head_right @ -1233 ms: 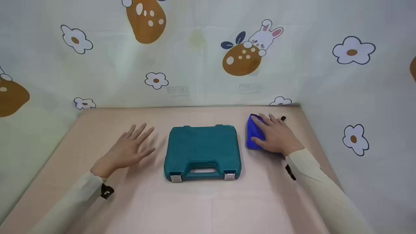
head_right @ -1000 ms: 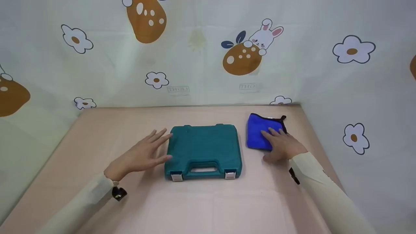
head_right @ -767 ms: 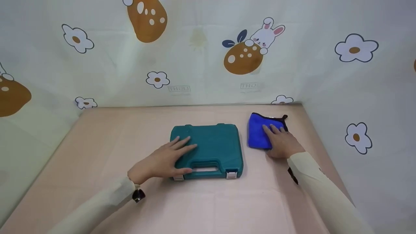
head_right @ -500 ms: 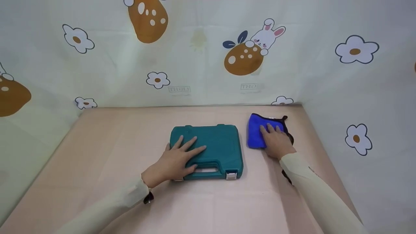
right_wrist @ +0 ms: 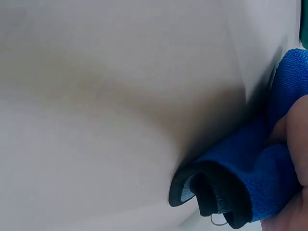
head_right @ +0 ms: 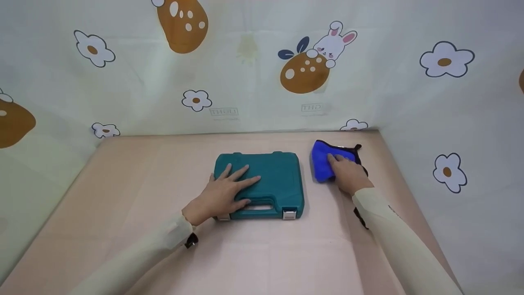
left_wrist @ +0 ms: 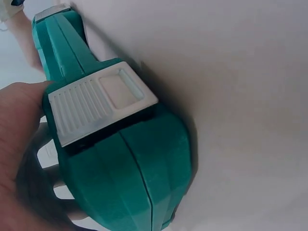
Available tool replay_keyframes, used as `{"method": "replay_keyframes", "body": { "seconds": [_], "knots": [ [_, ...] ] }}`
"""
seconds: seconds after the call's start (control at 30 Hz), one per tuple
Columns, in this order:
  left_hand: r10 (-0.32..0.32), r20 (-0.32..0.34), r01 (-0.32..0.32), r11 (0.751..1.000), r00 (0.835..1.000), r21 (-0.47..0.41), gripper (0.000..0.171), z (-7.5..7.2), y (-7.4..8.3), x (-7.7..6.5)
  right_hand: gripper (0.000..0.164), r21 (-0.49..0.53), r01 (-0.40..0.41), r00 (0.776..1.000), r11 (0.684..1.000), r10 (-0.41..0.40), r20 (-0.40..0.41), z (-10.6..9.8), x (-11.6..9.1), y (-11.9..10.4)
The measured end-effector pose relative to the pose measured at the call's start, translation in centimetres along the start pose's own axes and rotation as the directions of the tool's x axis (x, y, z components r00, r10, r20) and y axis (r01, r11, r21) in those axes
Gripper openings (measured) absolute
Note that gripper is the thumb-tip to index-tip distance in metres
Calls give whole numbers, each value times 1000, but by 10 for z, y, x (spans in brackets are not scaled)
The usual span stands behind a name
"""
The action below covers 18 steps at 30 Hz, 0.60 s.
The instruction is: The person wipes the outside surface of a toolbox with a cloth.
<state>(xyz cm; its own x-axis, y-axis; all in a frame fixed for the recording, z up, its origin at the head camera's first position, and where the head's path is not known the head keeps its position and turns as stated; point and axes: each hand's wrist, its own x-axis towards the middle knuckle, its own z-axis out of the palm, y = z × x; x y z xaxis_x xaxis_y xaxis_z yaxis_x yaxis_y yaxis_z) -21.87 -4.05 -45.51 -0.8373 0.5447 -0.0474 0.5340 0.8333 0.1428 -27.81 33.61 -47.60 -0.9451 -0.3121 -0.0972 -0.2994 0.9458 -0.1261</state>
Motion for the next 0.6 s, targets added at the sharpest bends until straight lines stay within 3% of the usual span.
{"method": "replay_keyframes", "body": {
  "seconds": [0.33,0.6],
  "knots": [
    [-24,13,24,999,1000,-27,65,0,-2,-1,64,22,-27,999,999,26,22,0,0,-3],
    [-56,-89,42,987,994,-154,67,8,-10,-24,62,32,-28,999,999,27,25,1,0,-1]
  ]
}}
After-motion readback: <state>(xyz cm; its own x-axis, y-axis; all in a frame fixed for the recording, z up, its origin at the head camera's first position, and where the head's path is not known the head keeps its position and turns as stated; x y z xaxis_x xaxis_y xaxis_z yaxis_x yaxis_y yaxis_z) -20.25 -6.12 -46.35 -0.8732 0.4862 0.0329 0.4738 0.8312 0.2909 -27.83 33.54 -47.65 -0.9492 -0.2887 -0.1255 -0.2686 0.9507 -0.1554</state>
